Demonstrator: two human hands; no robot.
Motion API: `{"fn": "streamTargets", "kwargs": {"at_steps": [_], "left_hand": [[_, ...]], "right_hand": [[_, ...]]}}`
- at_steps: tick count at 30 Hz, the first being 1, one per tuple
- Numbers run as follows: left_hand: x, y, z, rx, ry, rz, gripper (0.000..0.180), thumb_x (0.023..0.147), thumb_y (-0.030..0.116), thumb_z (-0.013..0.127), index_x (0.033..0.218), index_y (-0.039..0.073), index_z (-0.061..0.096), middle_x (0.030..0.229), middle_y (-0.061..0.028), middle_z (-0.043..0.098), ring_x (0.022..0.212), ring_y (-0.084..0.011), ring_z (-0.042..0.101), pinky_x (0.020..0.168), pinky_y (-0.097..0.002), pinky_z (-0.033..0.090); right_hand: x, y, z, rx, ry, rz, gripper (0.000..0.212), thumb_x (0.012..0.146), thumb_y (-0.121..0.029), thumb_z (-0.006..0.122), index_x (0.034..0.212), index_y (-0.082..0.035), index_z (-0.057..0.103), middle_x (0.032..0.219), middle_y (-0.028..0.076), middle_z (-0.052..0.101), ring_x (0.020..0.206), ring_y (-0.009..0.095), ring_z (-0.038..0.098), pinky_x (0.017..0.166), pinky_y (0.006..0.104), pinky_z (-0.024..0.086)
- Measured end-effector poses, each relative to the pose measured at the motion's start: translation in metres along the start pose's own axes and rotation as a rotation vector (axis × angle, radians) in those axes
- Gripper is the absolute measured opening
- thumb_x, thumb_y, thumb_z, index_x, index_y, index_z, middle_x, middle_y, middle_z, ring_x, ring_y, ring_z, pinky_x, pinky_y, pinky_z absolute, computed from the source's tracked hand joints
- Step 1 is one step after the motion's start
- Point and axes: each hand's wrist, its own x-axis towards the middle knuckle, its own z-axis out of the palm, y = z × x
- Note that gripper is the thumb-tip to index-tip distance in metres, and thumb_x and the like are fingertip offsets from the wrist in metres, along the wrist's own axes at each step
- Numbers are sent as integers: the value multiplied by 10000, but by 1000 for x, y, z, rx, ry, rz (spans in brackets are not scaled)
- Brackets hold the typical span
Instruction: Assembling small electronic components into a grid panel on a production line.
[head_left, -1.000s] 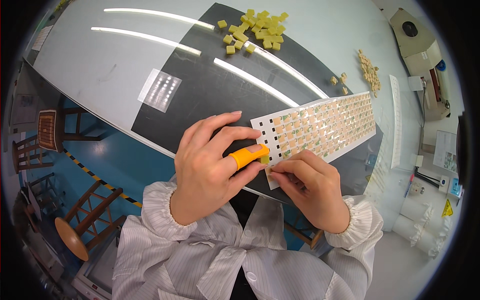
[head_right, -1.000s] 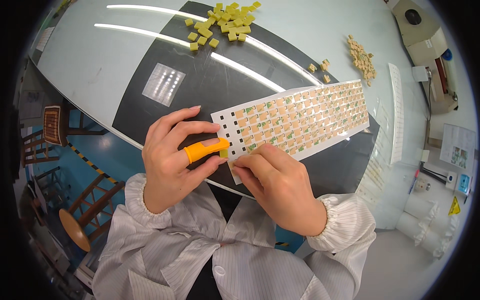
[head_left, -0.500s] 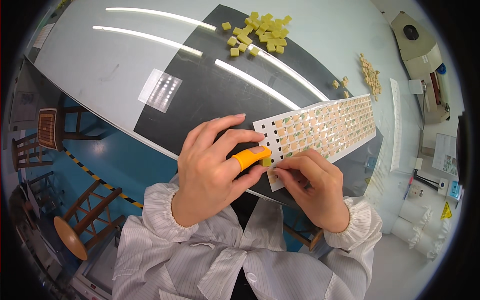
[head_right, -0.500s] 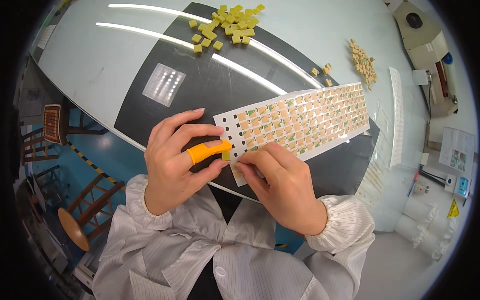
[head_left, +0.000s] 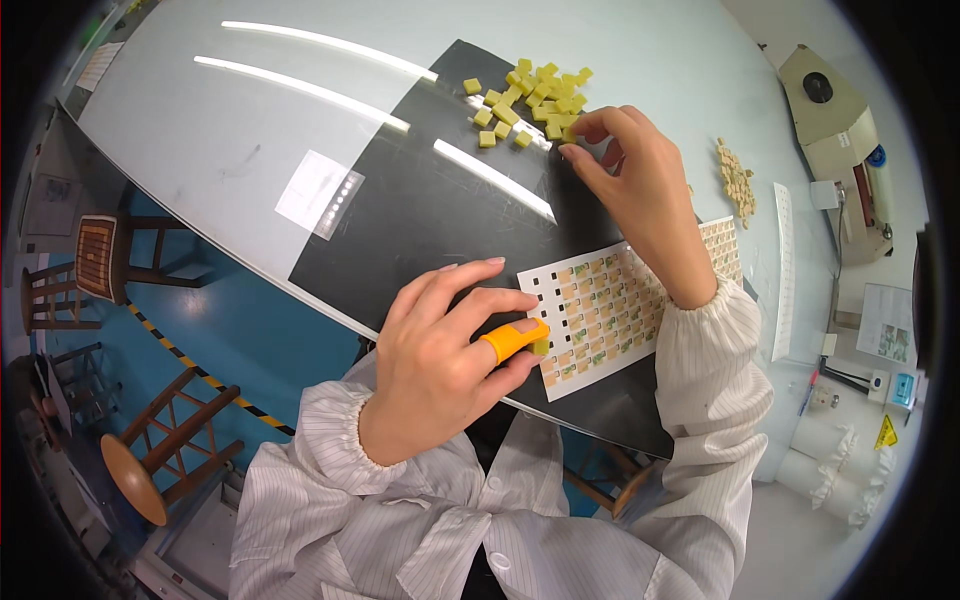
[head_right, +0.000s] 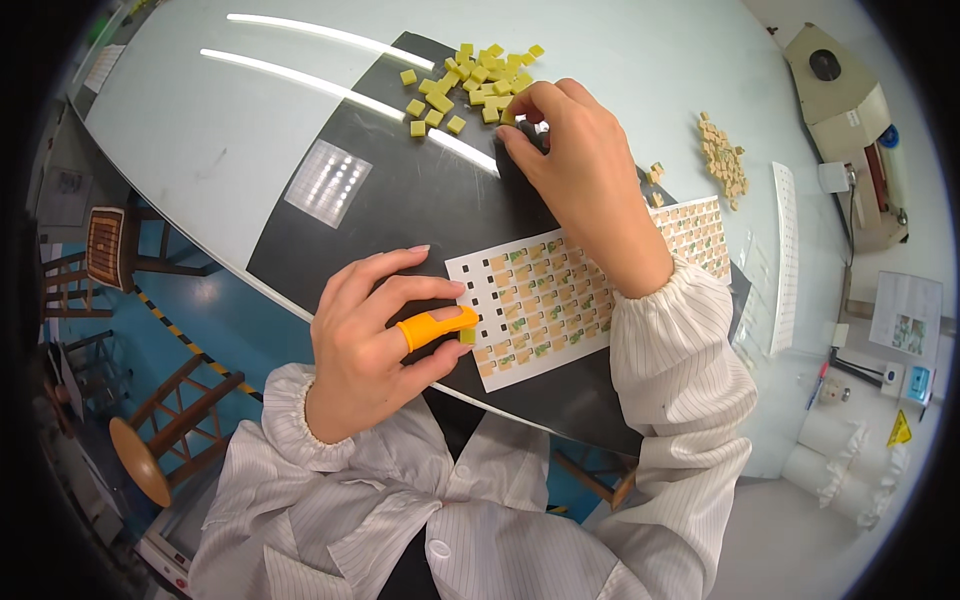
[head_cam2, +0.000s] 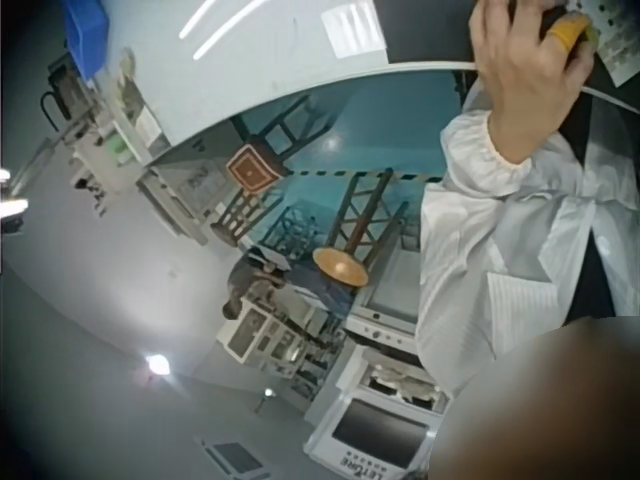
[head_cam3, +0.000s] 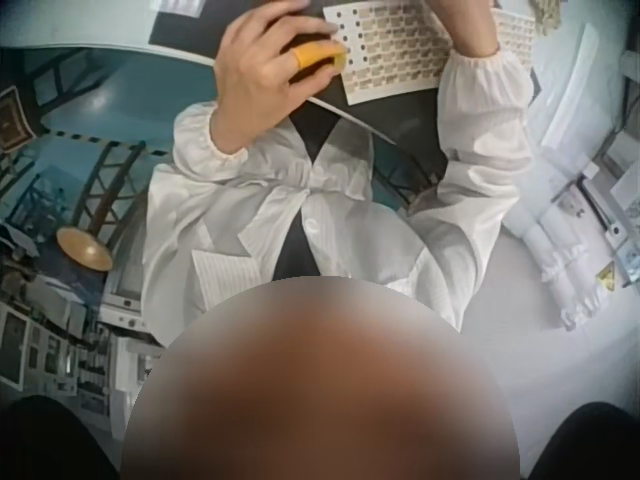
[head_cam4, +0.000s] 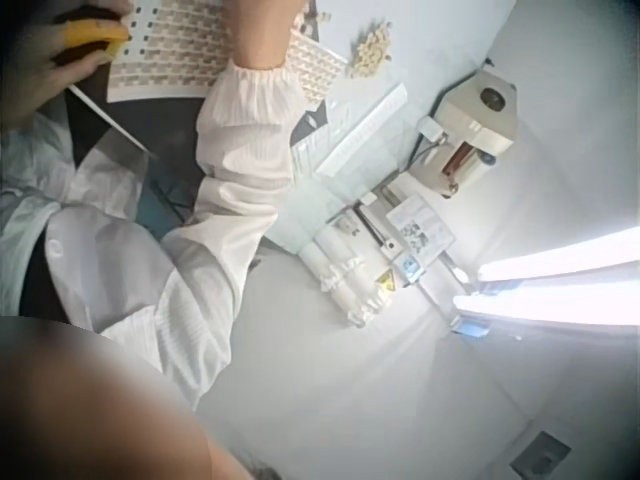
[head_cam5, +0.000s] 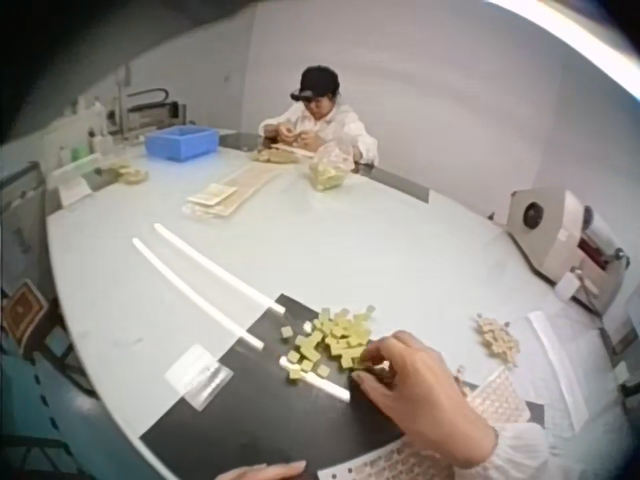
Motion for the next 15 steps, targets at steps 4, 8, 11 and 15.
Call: {"fn": "streamTargets", "kwargs": {"at_steps": [4, 8, 11, 15], "left_hand": [[-2, -1, 0, -19, 13, -14, 175, 653, 144, 824, 809, 103, 757, 993, 20, 700, 1112, -240, 587, 924, -434, 446], [-2, -2, 1, -26, 16, -12, 171, 660, 152, 828, 807, 100, 757, 991, 16, 702, 1114, -237, 586, 929, -443, 445], [-1, -1, 1, -30, 16, -12, 176, 657, 154, 830, 810, 105, 758, 994, 19, 702, 1116, -236, 584, 929, -441, 445], [-2, -1, 2, -31, 16, -7, 177, 659, 157, 829, 814, 109, 759, 999, 23, 701, 1122, -233, 579, 929, -440, 443]], "right_hand": [[3, 2, -2, 47, -89, 67, 141, 837, -59, 690, 963, -4, 659, 822, 33, 649, 644, 88, 521, 603, 230, 444], [12, 12, -9, 101, -175, 78, 121, 840, -54, 688, 946, -3, 661, 796, 19, 654, 660, 72, 534, 602, 225, 445], [21, 21, -15, 86, -209, 8, 129, 845, -63, 691, 955, -3, 659, 804, 18, 650, 693, 69, 558, 603, 226, 450], [31, 30, -16, 98, -120, -39, 149, 844, -76, 696, 971, -14, 650, 793, 13, 636, 695, 71, 559, 597, 231, 448]]}}
